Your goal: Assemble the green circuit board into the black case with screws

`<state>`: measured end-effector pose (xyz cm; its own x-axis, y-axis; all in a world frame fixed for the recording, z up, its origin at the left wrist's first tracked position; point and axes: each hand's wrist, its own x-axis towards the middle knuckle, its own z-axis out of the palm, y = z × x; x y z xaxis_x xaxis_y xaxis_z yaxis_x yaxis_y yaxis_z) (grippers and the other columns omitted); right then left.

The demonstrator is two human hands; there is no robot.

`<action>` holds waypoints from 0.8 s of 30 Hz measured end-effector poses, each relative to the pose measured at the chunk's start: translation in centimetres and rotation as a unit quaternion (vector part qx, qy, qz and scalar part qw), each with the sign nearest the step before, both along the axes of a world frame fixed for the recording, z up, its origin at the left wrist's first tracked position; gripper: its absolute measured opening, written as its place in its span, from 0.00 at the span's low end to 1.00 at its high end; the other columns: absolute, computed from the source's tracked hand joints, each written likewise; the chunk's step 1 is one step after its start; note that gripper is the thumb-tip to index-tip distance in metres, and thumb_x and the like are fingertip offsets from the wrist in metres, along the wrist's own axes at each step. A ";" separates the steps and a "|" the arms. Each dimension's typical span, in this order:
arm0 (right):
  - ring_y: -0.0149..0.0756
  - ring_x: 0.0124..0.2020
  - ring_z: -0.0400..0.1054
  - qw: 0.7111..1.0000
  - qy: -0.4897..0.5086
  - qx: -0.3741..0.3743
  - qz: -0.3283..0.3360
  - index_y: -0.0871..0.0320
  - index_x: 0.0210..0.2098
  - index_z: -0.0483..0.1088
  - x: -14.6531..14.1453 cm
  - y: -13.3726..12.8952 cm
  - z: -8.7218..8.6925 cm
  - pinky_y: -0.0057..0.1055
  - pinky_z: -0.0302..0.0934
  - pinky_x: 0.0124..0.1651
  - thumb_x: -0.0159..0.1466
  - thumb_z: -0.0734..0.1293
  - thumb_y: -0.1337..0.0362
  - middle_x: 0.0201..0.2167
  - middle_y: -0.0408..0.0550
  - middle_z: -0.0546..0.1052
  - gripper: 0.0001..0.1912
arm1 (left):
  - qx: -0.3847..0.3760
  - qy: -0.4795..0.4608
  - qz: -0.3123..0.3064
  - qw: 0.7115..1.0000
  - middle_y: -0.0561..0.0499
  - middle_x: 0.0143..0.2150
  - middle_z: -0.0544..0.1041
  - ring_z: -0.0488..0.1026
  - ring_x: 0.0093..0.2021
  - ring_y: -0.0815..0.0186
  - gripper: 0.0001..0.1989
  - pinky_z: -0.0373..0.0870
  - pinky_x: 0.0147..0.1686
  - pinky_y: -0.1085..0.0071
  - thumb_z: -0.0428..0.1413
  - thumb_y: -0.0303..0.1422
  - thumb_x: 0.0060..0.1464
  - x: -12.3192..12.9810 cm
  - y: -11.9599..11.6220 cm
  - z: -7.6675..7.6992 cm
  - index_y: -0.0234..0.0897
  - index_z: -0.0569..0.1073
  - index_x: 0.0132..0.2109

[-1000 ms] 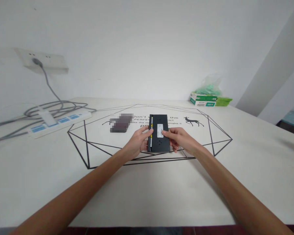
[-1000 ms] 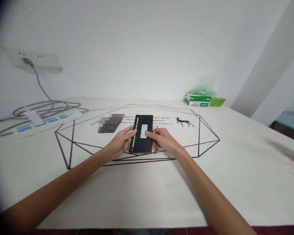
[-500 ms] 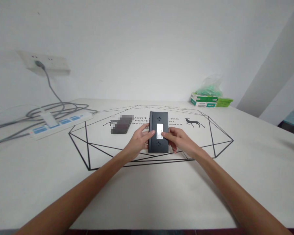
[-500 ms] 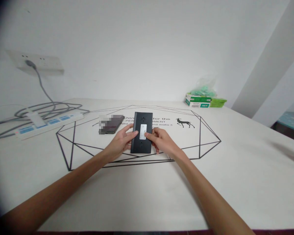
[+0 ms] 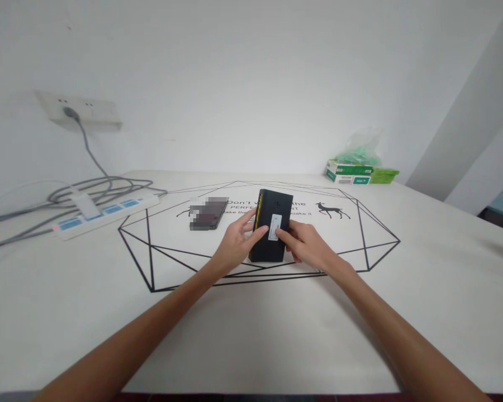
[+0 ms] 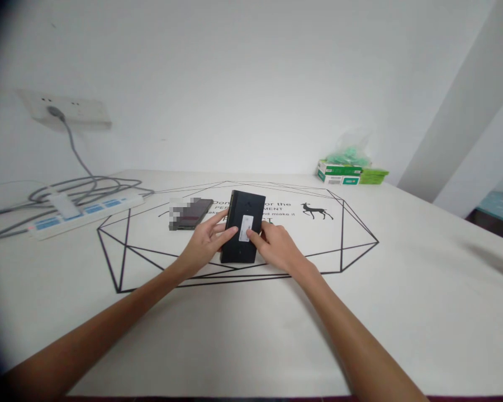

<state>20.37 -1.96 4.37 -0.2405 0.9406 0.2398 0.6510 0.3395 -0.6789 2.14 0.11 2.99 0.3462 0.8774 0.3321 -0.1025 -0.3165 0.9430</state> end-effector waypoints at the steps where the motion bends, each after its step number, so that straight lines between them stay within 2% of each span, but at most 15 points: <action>1: 0.29 0.18 0.64 1.000 -0.008 0.004 0.000 0.59 0.33 0.66 0.0 -0.1 0.1 0.27 0.53 0.25 0.68 0.59 0.59 0.22 0.43 0.72 0.12 | 0.014 0.003 0.004 1.000 0.39 0.48 0.79 0.79 0.43 0.54 0.37 0.77 0.44 0.61 0.62 0.42 0.51 0.0 0.0 0.0 0.30 0.62 0.63; 7: 0.30 0.19 0.65 0.999 -0.044 0.015 -0.005 0.60 0.35 0.67 0.0 -0.2 0.4 0.28 0.54 0.28 0.69 0.58 0.58 0.25 0.45 0.74 0.13 | 0.040 0.032 0.027 0.998 0.37 0.51 0.77 0.78 0.45 0.51 0.40 0.78 0.43 0.58 0.61 0.42 0.52 -0.4 0.2 -0.5 0.29 0.58 0.66; 13: 0.30 0.20 0.66 0.998 -0.062 0.017 -0.007 0.60 0.33 0.66 0.1 -0.1 0.2 0.27 0.55 0.28 0.69 0.58 0.57 0.25 0.46 0.74 0.14 | 0.067 0.044 0.025 0.996 0.37 0.54 0.75 0.74 0.53 0.49 0.38 0.75 0.50 0.57 0.61 0.42 0.53 -0.4 0.5 -0.6 0.27 0.60 0.65; 17: 0.29 0.18 0.64 1.000 -0.017 0.008 0.012 0.59 0.34 0.66 0.1 0.1 -0.2 0.27 0.55 0.25 0.68 0.58 0.57 0.24 0.44 0.72 0.13 | 0.073 0.041 0.008 0.996 0.37 0.54 0.76 0.75 0.52 0.51 0.37 0.73 0.52 0.56 0.60 0.42 0.54 -0.3 0.4 -0.4 0.27 0.60 0.65; 24: 0.29 0.13 0.64 0.991 0.112 -0.038 0.064 0.58 0.35 0.63 0.0 0.4 -1.1 0.25 0.58 0.21 0.68 0.58 0.55 0.15 0.37 0.67 0.13 | 0.048 0.020 -0.016 0.998 0.37 0.53 0.76 0.76 0.50 0.51 0.36 0.75 0.48 0.58 0.59 0.42 0.54 -0.2 -0.1 0.4 0.28 0.60 0.65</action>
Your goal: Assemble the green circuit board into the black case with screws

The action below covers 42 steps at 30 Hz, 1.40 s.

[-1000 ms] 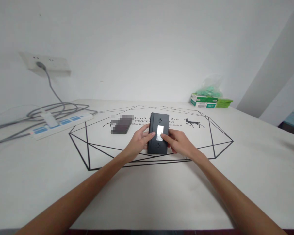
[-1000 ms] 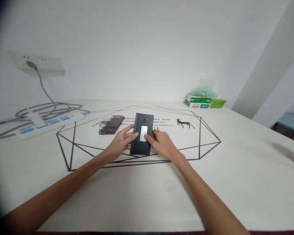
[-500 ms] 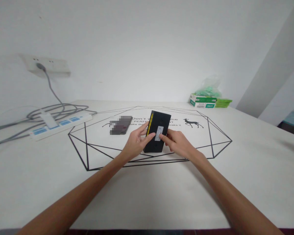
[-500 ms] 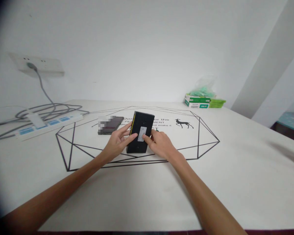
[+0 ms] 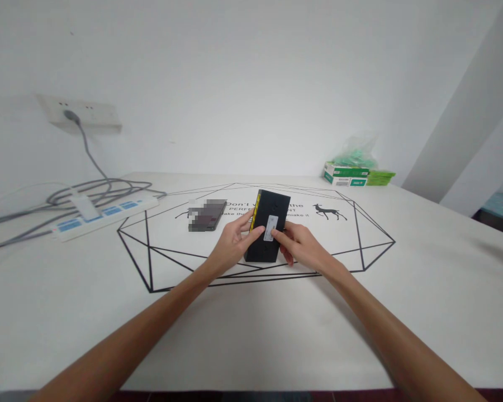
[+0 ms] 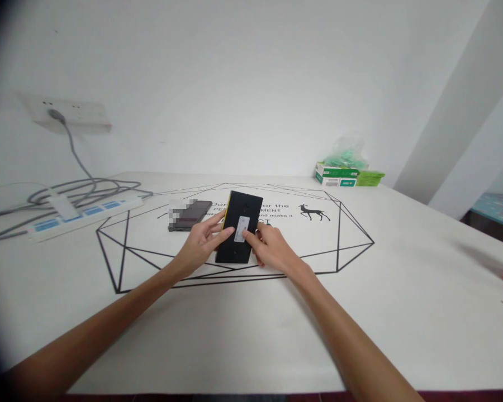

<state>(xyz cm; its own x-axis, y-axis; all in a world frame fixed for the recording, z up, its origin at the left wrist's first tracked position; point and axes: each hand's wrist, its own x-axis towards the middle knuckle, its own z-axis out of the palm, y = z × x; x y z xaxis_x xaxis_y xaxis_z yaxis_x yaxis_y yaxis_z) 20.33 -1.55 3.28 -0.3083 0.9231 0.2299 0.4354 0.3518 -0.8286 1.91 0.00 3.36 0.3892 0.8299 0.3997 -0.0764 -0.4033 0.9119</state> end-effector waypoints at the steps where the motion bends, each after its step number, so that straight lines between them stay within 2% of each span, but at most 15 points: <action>1: 0.29 0.13 0.64 1.000 0.008 -0.001 0.004 0.58 0.36 0.63 0.0 0.0 -0.1 0.25 0.58 0.20 0.68 0.58 0.54 0.15 0.37 0.67 0.13 | 0.001 0.000 0.001 1.000 0.38 0.53 0.76 0.76 0.50 0.51 0.36 0.75 0.48 0.58 0.59 0.42 0.54 0.0 0.0 0.1 0.28 0.61 0.65; 7: 0.31 0.13 0.65 0.999 0.044 -0.013 0.001 0.57 0.35 0.64 -0.1 0.1 -0.3 0.25 0.57 0.17 0.66 0.60 0.50 0.15 0.37 0.68 0.16 | -0.004 0.009 0.008 1.000 0.41 0.49 0.78 0.76 0.47 0.53 0.33 0.74 0.47 0.60 0.58 0.42 0.55 0.0 0.1 0.2 0.31 0.63 0.63; 10: 0.31 0.12 0.64 0.998 0.053 0.008 -0.035 0.56 0.31 0.63 -0.6 -0.2 -0.1 0.25 0.56 0.18 0.64 0.62 0.47 0.13 0.37 0.67 0.18 | 0.005 0.019 0.024 1.000 0.43 0.46 0.79 0.76 0.46 0.54 0.28 0.72 0.46 0.62 0.57 0.43 0.56 -0.3 0.4 0.3 0.32 0.68 0.59; 14: 0.28 0.16 0.60 0.984 0.006 0.129 -0.124 0.55 0.21 0.56 -2.2 -0.7 0.2 0.25 0.52 0.22 0.59 0.68 0.49 0.13 0.37 0.65 0.22 | 0.048 0.064 0.082 0.993 0.46 0.42 0.77 0.74 0.44 0.57 0.18 0.70 0.46 0.63 0.53 0.43 0.58 -0.6 0.6 0.6 0.33 0.73 0.47; 17: 0.28 0.18 0.57 0.963 -0.051 0.209 -0.161 0.54 0.20 0.53 -3.5 -1.1 -0.3 0.27 0.49 0.24 0.57 0.70 0.51 0.14 0.37 0.63 0.24 | 0.070 0.057 0.098 0.991 0.46 0.45 0.75 0.72 0.47 0.58 0.19 0.69 0.48 0.64 0.57 0.43 0.55 -0.5 0.4 1.0 0.34 0.70 0.48; 20: 0.29 0.19 0.59 0.959 -0.092 0.233 -0.129 0.55 0.24 0.58 -4.2 -1.7 -0.7 0.27 0.49 0.26 0.59 0.69 0.50 0.17 0.38 0.65 0.20 | 0.069 0.061 0.094 0.991 0.47 0.43 0.75 0.72 0.45 0.59 0.23 0.69 0.45 0.65 0.61 0.41 0.50 -0.5 0.2 1.4 0.34 0.67 0.49; 23: 0.31 0.23 0.64 0.962 -0.112 0.246 -0.035 0.57 0.32 0.65 -3.9 -2.0 -0.2 0.27 0.52 0.28 0.66 0.60 0.49 0.22 0.42 0.71 0.18 | 0.066 0.097 0.090 0.989 0.50 0.37 0.75 0.73 0.39 0.61 0.19 0.70 0.41 0.67 0.60 0.42 0.50 -1.1 0.5 1.6 0.34 0.69 0.44; 25: 0.31 0.25 0.66 0.959 -0.126 0.253 -0.021 0.57 0.35 0.67 -3.0 -1.8 0.4 0.27 0.53 0.30 0.69 0.55 0.50 0.23 0.43 0.72 0.19 | 0.090 0.139 0.104 0.981 0.50 0.36 0.75 0.73 0.39 0.59 0.19 0.69 0.41 0.66 0.60 0.44 0.50 -1.8 1.1 1.8 0.34 0.70 0.42; 26: 0.32 0.25 0.66 0.956 -0.145 0.250 -0.045 0.57 0.33 0.68 -2.3 -1.4 0.7 0.27 0.53 0.31 0.69 0.55 0.50 0.22 0.44 0.72 0.21 | 0.104 0.169 0.112 0.974 0.49 0.37 0.75 0.73 0.40 0.58 0.21 0.69 0.42 0.65 0.60 0.45 0.49 -2.2 1.4 1.9 0.34 0.71 0.43; 28: 0.35 0.27 0.67 0.941 -0.204 0.223 -0.150 0.57 0.29 0.69 -0.6 -0.4 1.0 0.29 0.52 0.32 0.67 0.57 0.46 0.22 0.46 0.73 0.23 | 0.132 0.254 0.123 0.950 0.46 0.44 0.76 0.73 0.46 0.52 0.27 0.68 0.47 0.61 0.61 0.48 0.45 -3.1 2.0 1.9 0.34 0.72 0.48; 31: 0.42 0.33 0.70 0.917 -0.276 0.145 -0.249 0.56 0.34 0.71 2.1 1.5 0.8 0.31 0.54 0.34 0.60 0.61 0.39 0.27 0.49 0.76 0.26 | 0.144 0.366 0.141 0.908 0.41 0.54 0.73 0.69 0.53 0.46 0.40 0.65 0.52 0.56 0.63 0.50 0.40 -4.2 2.8 1.7 0.35 0.66 0.57; 35: 0.48 0.40 0.71 0.909 -0.308 0.063 -0.273 0.56 0.41 0.71 4.4 3.4 -0.3 0.35 0.58 0.37 0.57 0.61 0.34 0.33 0.53 0.78 0.31 | 0.150 0.454 0.100 0.872 0.41 0.52 0.74 0.72 0.50 0.49 0.40 0.66 0.49 0.57 0.62 0.48 0.42 -4.8 3.0 1.4 0.36 0.64 0.60; 37: 0.50 0.42 0.70 0.907 -0.327 0.037 -0.261 0.57 0.42 0.71 4.6 3.9 -1.0 0.37 0.59 0.37 0.54 0.63 0.34 0.36 0.55 0.78 0.33 | 0.172 0.474 0.084 0.860 0.41 0.55 0.73 0.70 0.52 0.49 0.38 0.64 0.52 0.58 0.61 0.46 0.42 -4.7 2.8 1.5 0.35 0.65 0.60; 40: 0.49 0.41 0.71 0.915 -0.328 0.012 -0.236 0.58 0.40 0.72 4.3 4.4 -1.7 0.36 0.59 0.37 0.56 0.64 0.39 0.37 0.56 0.78 0.28 | 0.195 0.504 0.054 0.840 0.41 0.57 0.70 0.67 0.56 0.49 0.36 0.61 0.55 0.58 0.61 0.43 0.42 -4.3 2.2 1.9 0.35 0.67 0.58; 42: 0.47 0.39 0.72 0.928 -0.300 0.008 -0.220 0.58 0.37 0.74 4.2 4.6 -2.0 0.34 0.59 0.35 0.58 0.65 0.44 0.35 0.55 0.79 0.23 | 0.197 0.516 0.028 0.833 0.42 0.54 0.70 0.68 0.53 0.50 0.33 0.64 0.52 0.60 0.60 0.41 0.41 -4.0 1.8 2.0 0.35 0.69 0.55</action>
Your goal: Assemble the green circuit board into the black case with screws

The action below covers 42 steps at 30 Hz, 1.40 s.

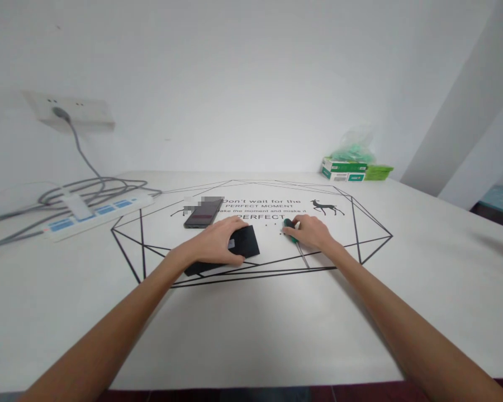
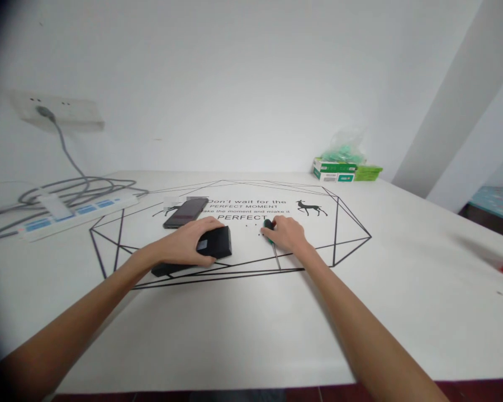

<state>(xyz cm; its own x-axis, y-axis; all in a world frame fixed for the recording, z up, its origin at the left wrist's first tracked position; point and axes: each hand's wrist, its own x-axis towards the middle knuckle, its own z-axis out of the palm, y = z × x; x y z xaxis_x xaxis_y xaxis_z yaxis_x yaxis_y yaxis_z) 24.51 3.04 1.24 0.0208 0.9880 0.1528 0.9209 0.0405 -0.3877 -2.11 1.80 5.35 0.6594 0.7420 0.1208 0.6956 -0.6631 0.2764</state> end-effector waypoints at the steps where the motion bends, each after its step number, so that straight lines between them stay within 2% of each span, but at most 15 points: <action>1: 0.46 0.38 0.72 1.000 0.027 0.004 0.006 0.59 0.34 0.74 0.0 0.1 -0.1 0.33 0.59 0.35 0.57 0.66 0.47 0.34 0.55 0.79 0.20 | -0.009 0.006 -0.010 1.000 0.43 0.52 0.71 0.69 0.51 0.52 0.31 0.65 0.50 0.62 0.60 0.40 0.40 0.1 -0.2 0.0 0.35 0.70 0.54; 4: 0.40 0.31 0.72 0.993 0.112 0.027 0.003 0.59 0.27 0.73 0.5 0.3 0.2 0.31 0.59 0.33 0.55 0.68 0.53 0.25 0.51 0.78 0.14 | -0.036 0.017 -0.028 0.999 0.45 0.48 0.71 0.69 0.47 0.54 0.28 0.66 0.47 0.64 0.60 0.38 0.40 0.5 -0.5 -0.2 0.35 0.71 0.51; 6: 0.36 0.25 0.71 0.988 0.149 0.041 -0.008 0.60 0.28 0.72 1.0 0.2 0.9 0.29 0.60 0.30 0.58 0.65 0.55 0.20 0.48 0.75 0.13 | -0.045 0.022 -0.033 0.998 0.45 0.48 0.71 0.69 0.48 0.54 0.28 0.66 0.47 0.64 0.60 0.37 0.39 0.6 -0.6 -0.3 0.35 0.71 0.51; 8: 0.32 0.19 0.69 0.975 0.211 0.066 -0.029 0.60 0.33 0.70 1.5 0.1 1.7 0.27 0.59 0.24 0.61 0.61 0.56 0.20 0.46 0.75 0.13 | -0.048 0.020 -0.037 0.998 0.46 0.48 0.71 0.69 0.48 0.54 0.28 0.66 0.48 0.64 0.60 0.36 0.39 0.7 -0.6 -0.2 0.36 0.72 0.51; 10: 0.31 0.16 0.68 0.920 0.370 0.113 -0.066 0.59 0.33 0.66 1.9 -0.2 2.6 0.24 0.54 0.17 0.58 0.63 0.59 0.20 0.46 0.75 0.09 | -0.053 0.012 -0.044 0.998 0.46 0.47 0.72 0.69 0.48 0.54 0.28 0.66 0.47 0.64 0.60 0.35 0.38 0.7 -0.7 -0.2 0.37 0.72 0.51; 12: 0.33 0.16 0.69 0.870 0.458 0.164 -0.083 0.57 0.32 0.63 2.1 -0.5 3.2 0.23 0.53 0.13 0.55 0.64 0.61 0.18 0.43 0.74 0.07 | -0.055 0.003 -0.050 0.997 0.46 0.48 0.72 0.70 0.48 0.54 0.29 0.66 0.47 0.64 0.60 0.35 0.38 0.8 -0.7 -0.1 0.37 0.72 0.52; 13: 0.34 0.16 0.70 0.856 0.476 0.185 -0.082 0.56 0.32 0.62 2.0 -0.7 3.4 0.23 0.54 0.13 0.55 0.64 0.62 0.18 0.42 0.73 0.08 | -0.053 -0.003 -0.051 0.997 0.46 0.48 0.73 0.70 0.48 0.54 0.30 0.67 0.48 0.64 0.59 0.35 0.39 0.9 -0.8 -0.2 0.37 0.72 0.53; 16: 0.35 0.18 0.72 0.852 0.467 0.227 -0.064 0.55 0.33 0.60 1.7 -1.1 3.4 0.24 0.59 0.15 0.55 0.63 0.62 0.20 0.42 0.75 0.08 | -0.041 -0.017 -0.047 0.998 0.44 0.52 0.73 0.70 0.51 0.53 0.31 0.66 0.51 0.62 0.58 0.34 0.40 1.2 -0.9 -0.4 0.35 0.70 0.56; 21: 0.33 0.18 0.71 0.885 0.396 0.243 -0.028 0.55 0.34 0.60 0.9 -1.4 2.5 0.24 0.62 0.18 0.55 0.63 0.62 0.20 0.41 0.75 0.08 | -0.042 -0.026 -0.055 0.997 0.43 0.56 0.72 0.68 0.55 0.53 0.32 0.63 0.56 0.60 0.57 0.33 0.42 1.6 -1.0 -0.8 0.36 0.69 0.59; 24: 0.33 0.19 0.71 0.890 0.384 0.246 -0.023 0.55 0.35 0.60 0.8 -1.4 2.1 0.24 0.62 0.19 0.56 0.63 0.61 0.20 0.40 0.75 0.09 | -0.040 -0.029 -0.049 0.998 0.42 0.57 0.71 0.68 0.55 0.52 0.32 0.63 0.56 0.60 0.59 0.40 0.47 1.7 -1.1 -1.0 0.36 0.68 0.59; 27: 0.33 0.19 0.71 0.887 0.387 0.251 -0.018 0.55 0.35 0.60 0.8 -1.4 2.1 0.24 0.63 0.19 0.56 0.63 0.62 0.21 0.40 0.75 0.09 | -0.030 -0.026 -0.041 0.998 0.40 0.58 0.70 0.68 0.56 0.50 0.37 0.63 0.55 0.59 0.59 0.52 0.47 1.9 -1.0 -1.2 0.36 0.68 0.60; 30: 0.33 0.19 0.71 0.880 0.401 0.253 -0.015 0.55 0.35 0.60 0.7 -1.6 2.3 0.24 0.63 0.18 0.55 0.63 0.63 0.21 0.40 0.76 0.09 | -0.021 -0.030 -0.040 0.999 0.41 0.57 0.71 0.68 0.55 0.50 0.38 0.64 0.54 0.61 0.58 0.56 0.47 2.1 -1.0 -1.6 0.37 0.69 0.60; 33: 0.33 0.18 0.71 0.861 0.448 0.242 -0.010 0.55 0.34 0.60 0.4 -1.8 2.8 0.25 0.63 0.17 0.55 0.64 0.63 0.21 0.40 0.76 0.09 | -0.008 -0.058 -0.025 0.998 0.42 0.55 0.73 0.70 0.53 0.52 0.33 0.64 0.53 0.62 0.56 0.55 0.50 2.4 -1.0 -1.9 0.37 0.72 0.56; 37: 0.34 0.18 0.71 0.813 0.545 0.206 -0.003 0.55 0.31 0.59 -0.3 -2.4 3.7 0.26 0.63 0.16 0.54 0.65 0.63 0.19 0.40 0.75 0.09 | 0.012 -0.111 -0.023 0.993 0.44 0.50 0.77 0.73 0.49 0.56 0.24 0.66 0.51 0.62 0.54 0.49 0.56 2.8 -0.9 -2.4 0.36 0.76 0.50; 42: 0.34 0.16 0.69 0.763 0.626 0.157 0.013 0.56 0.29 0.59 -1.0 -3.0 4.4 0.27 0.64 0.16 0.53 0.66 0.65 0.15 0.39 0.71 0.09 | 0.024 -0.160 -0.012 0.987 0.45 0.48 0.79 0.75 0.49 0.57 0.18 0.68 0.51 0.62 0.57 0.43 0.55 2.9 -0.7 -2.7 0.37 0.77 0.48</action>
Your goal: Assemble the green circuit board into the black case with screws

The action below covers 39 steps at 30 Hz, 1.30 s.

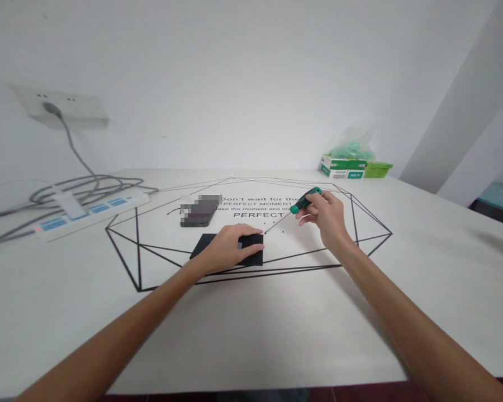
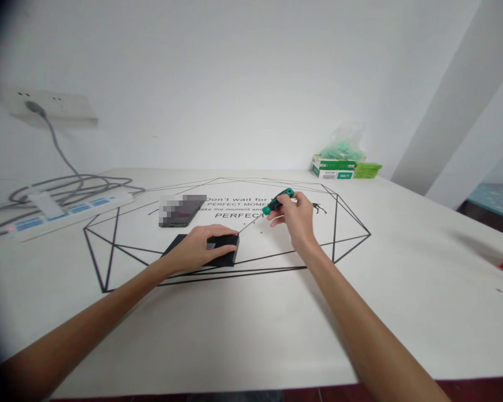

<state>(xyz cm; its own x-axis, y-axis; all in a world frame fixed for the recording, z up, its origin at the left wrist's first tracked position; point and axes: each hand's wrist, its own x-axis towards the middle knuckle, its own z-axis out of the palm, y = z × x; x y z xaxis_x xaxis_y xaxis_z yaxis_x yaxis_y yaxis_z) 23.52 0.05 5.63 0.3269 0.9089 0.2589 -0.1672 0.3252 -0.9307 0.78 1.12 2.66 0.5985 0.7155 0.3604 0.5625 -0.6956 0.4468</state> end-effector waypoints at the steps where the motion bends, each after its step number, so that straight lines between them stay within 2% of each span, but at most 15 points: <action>1: 0.33 0.16 0.69 1.000 0.010 -0.001 0.009 0.56 0.28 0.59 -0.1 -0.1 0.1 0.27 0.64 0.16 0.53 0.66 0.65 0.14 0.39 0.70 0.09 | 0.005 -0.016 -0.005 1.000 0.45 0.48 0.79 0.75 0.49 0.57 0.17 0.68 0.52 0.62 0.58 0.41 0.55 0.0 0.0 0.0 0.37 0.78 0.47; 5: 0.35 0.16 0.69 0.999 0.024 -0.004 0.023 0.56 0.27 0.59 -0.5 -0.4 0.1 0.27 0.64 0.15 0.52 0.67 0.66 0.12 0.37 0.67 0.10 | 0.036 -0.076 -0.028 0.996 0.45 0.45 0.80 0.75 0.48 0.59 0.11 0.69 0.52 0.64 0.60 0.37 0.54 0.5 -0.1 0.0 0.37 0.79 0.43; 12: 0.36 0.15 0.69 0.999 0.030 0.008 0.029 0.56 0.27 0.60 -0.8 -0.6 0.1 0.27 0.64 0.14 0.50 0.68 0.65 0.10 0.34 0.65 0.10 | 0.075 -0.105 -0.048 0.990 0.48 0.37 0.82 0.77 0.39 0.63 0.05 0.72 0.43 0.68 0.59 0.31 0.54 0.9 0.0 -0.4 0.37 0.80 0.35; 16: 0.35 0.15 0.69 0.999 0.022 0.013 0.025 0.57 0.28 0.61 -0.8 -0.7 0.1 0.28 0.64 0.14 0.50 0.68 0.65 0.13 0.38 0.71 0.10 | 0.074 -0.105 -0.042 0.991 0.49 0.36 0.82 0.77 0.37 0.64 0.05 0.72 0.41 0.70 0.59 0.30 0.55 0.9 0.0 -0.4 0.38 0.81 0.35; 21: 0.36 0.16 0.69 0.999 0.018 0.023 0.026 0.56 0.29 0.61 -0.9 -0.8 0.2 0.28 0.64 0.15 0.51 0.68 0.64 0.15 0.41 0.73 0.10 | 0.073 -0.096 -0.029 0.992 0.50 0.36 0.82 0.77 0.37 0.65 0.06 0.71 0.40 0.71 0.58 0.32 0.56 0.9 -0.1 -0.3 0.39 0.81 0.35; 26: 0.35 0.16 0.69 0.999 0.023 0.037 0.032 0.56 0.28 0.61 -0.9 -0.8 0.0 0.28 0.64 0.15 0.51 0.68 0.64 0.12 0.36 0.68 0.10 | 0.075 -0.085 -0.025 0.993 0.51 0.36 0.82 0.77 0.37 0.65 0.08 0.71 0.40 0.71 0.57 0.33 0.57 0.9 0.0 -0.3 0.39 0.81 0.34; 32: 0.35 0.17 0.71 0.996 0.006 0.078 0.048 0.57 0.30 0.61 -1.3 -1.2 -0.1 0.28 0.65 0.16 0.52 0.69 0.62 0.19 0.41 0.75 0.12 | 0.074 -0.079 -0.024 0.994 0.50 0.35 0.82 0.78 0.37 0.64 0.10 0.71 0.40 0.71 0.56 0.35 0.58 0.9 -0.1 -0.2 0.38 0.80 0.33; 39: 0.34 0.17 0.71 0.992 -0.019 0.124 0.029 0.56 0.31 0.61 -1.4 -1.7 0.2 0.29 0.67 0.17 0.54 0.70 0.62 0.19 0.39 0.75 0.12 | 0.072 -0.088 -0.011 0.993 0.49 0.34 0.82 0.77 0.35 0.64 0.11 0.71 0.39 0.71 0.56 0.35 0.58 1.1 -0.3 0.0 0.37 0.79 0.32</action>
